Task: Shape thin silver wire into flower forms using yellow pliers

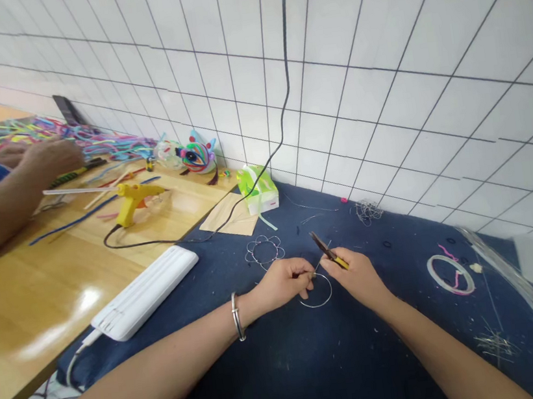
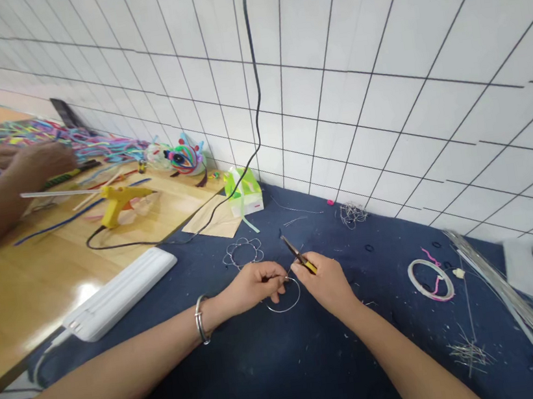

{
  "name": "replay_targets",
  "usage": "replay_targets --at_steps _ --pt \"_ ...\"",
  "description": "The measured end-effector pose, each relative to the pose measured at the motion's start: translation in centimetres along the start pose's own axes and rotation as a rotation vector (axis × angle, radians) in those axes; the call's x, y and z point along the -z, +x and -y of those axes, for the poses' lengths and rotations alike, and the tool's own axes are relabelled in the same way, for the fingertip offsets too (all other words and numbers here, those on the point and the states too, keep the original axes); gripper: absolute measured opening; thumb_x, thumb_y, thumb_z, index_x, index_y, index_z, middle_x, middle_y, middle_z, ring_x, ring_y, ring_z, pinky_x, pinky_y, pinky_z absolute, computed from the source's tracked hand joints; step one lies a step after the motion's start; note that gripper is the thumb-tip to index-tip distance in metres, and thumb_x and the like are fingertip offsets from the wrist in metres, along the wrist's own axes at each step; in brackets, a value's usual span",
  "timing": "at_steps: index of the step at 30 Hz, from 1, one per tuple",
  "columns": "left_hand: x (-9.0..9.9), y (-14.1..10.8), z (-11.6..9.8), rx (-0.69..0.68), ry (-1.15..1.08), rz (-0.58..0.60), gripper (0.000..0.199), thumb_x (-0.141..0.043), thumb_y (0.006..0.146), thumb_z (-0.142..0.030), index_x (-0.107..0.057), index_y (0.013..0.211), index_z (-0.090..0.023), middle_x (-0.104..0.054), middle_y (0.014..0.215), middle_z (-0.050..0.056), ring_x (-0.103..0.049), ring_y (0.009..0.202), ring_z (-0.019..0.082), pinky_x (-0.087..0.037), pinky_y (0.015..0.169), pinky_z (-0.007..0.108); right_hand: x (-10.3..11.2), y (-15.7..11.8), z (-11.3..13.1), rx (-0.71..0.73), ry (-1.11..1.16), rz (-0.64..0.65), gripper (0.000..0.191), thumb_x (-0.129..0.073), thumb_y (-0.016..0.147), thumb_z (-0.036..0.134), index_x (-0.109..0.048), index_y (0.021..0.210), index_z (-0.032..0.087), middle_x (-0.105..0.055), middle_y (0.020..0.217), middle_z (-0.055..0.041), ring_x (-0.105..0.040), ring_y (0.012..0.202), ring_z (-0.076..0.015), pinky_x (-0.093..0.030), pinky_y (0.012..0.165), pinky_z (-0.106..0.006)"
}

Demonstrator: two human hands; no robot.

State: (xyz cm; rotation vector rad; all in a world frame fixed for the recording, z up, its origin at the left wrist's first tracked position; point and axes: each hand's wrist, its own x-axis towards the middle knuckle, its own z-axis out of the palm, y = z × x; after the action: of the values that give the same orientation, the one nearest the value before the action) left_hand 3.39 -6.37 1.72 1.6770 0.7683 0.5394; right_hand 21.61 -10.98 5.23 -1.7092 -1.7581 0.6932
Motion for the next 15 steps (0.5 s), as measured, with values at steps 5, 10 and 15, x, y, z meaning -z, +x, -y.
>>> replay_targets --at_steps 5,10,15 --pt "0.3 0.2 0.4 0.020 0.069 -0.078 0.016 -0.043 0.080 -0.024 -0.057 0.079 -0.015 -0.064 0.070 0.001 -0.061 0.053 0.009 -0.045 0.049 0.018 0.7 -1.2 -2.0 0.156 -0.336 -0.133 0.025 -0.043 0.086 0.039 -0.058 0.095 0.020 -0.062 0.087 -0.0035 -0.054 0.081 -0.0179 -0.035 0.071 -0.030" --pt "0.3 0.1 0.6 0.004 0.142 -0.106 0.015 -0.044 0.079 -0.023 -0.056 0.078 -0.015 -0.062 0.067 0.000 -0.060 0.051 0.009 -0.044 0.047 0.017 0.9 -2.7 -3.5 0.393 -0.678 -0.197 0.022 -0.045 0.087 0.032 -0.058 0.098 0.019 -0.058 0.087 -0.0070 -0.050 0.082 -0.0189 -0.030 0.074 -0.033" --pt "0.3 0.1 0.6 -0.002 0.183 -0.096 0.016 -0.042 0.080 -0.023 -0.056 0.078 -0.016 -0.061 0.065 -0.001 -0.057 0.047 0.008 -0.042 0.045 0.016 1.1 -3.1 -3.2 0.533 -0.985 -0.185 0.020 -0.044 0.086 0.021 -0.057 0.101 0.022 -0.056 0.081 -0.0062 -0.046 0.075 -0.0178 -0.027 0.070 -0.035"
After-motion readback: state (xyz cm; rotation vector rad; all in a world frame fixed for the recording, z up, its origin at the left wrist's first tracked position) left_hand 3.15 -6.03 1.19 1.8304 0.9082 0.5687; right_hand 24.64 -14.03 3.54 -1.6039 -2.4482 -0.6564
